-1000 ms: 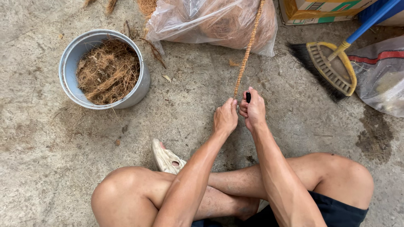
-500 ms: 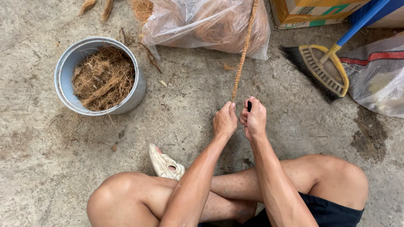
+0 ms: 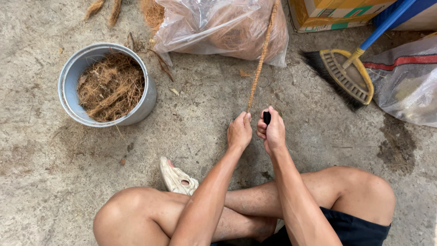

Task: The person wraps coconut fiber around a stick and secures it with thread to create a plant support pole.

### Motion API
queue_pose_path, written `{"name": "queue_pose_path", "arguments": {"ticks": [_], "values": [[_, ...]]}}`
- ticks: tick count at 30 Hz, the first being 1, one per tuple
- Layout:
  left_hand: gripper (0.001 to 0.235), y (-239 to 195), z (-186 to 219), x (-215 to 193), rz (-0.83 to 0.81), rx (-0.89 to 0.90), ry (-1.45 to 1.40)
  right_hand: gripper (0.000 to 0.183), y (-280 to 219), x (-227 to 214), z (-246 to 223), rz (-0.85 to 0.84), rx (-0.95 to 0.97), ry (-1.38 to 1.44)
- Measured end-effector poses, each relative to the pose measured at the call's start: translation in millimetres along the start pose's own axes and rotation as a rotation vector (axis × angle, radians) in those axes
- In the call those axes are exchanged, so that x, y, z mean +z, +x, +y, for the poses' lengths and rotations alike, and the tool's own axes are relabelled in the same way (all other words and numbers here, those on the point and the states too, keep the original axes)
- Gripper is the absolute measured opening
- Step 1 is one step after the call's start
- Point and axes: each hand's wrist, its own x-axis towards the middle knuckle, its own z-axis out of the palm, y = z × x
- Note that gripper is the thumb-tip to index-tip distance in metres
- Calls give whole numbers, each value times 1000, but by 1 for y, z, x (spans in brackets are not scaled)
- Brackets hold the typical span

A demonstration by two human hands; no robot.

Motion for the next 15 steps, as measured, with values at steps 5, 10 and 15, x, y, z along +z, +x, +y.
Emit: {"name": "queue_pose_path", "arguments": {"ticks": [5, 10, 15], "values": [[37, 3, -8, 4, 43, 49, -45, 19, 14, -11, 9, -56, 36, 8], [37, 3, -3, -2, -28, -54, -29, 14, 13, -10, 14, -123, 21, -26], [33, 3, 2, -3, 13, -20, -128, 8, 4, -8, 9, -170, 5, -100]]}}
